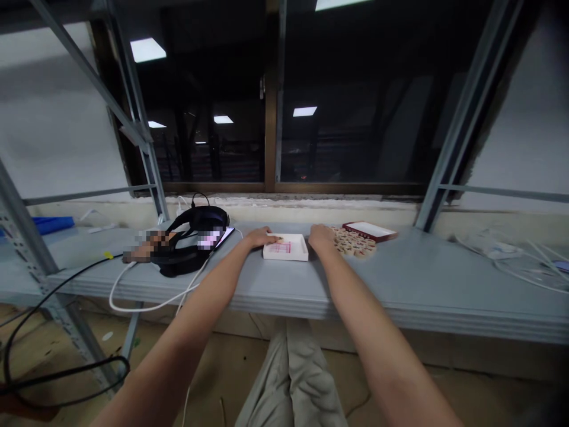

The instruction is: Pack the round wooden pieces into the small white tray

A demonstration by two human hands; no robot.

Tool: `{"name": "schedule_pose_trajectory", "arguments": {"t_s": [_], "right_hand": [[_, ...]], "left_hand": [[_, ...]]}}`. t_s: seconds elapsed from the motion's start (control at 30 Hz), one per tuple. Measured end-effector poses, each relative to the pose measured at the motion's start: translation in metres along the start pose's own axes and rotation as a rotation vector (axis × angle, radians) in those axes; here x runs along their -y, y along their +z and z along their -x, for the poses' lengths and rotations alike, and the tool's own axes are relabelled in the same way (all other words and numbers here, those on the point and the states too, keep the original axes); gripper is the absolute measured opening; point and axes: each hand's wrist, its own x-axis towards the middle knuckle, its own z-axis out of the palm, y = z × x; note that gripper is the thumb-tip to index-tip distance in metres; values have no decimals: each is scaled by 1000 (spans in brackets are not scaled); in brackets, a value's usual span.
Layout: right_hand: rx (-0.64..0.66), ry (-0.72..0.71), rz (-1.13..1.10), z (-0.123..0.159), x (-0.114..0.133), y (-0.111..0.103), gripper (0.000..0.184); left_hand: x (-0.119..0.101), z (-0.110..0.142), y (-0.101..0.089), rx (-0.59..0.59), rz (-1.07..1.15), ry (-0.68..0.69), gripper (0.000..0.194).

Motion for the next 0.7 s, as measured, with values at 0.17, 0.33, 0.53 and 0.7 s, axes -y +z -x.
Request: {"name": "schedule_pose_trajectory", "arguments": {"t_s": [0.17, 0.33, 0.53, 0.7], "right_hand": [[-39, 47, 28, 0, -2, -2, 32], [-38, 58, 16, -1, -3, -1, 30], [-49, 14, -97, 3, -6, -6, 30], [-7, -273, -319, 0, 8, -15, 30]], "left_hand": [[1, -2, 1, 5, -3, -3, 56], [2, -2, 3, -8, 5, 2, 57], [8, -6, 5, -11, 51, 7, 60], [8, -8, 5, 5, 31, -5, 60]]}}
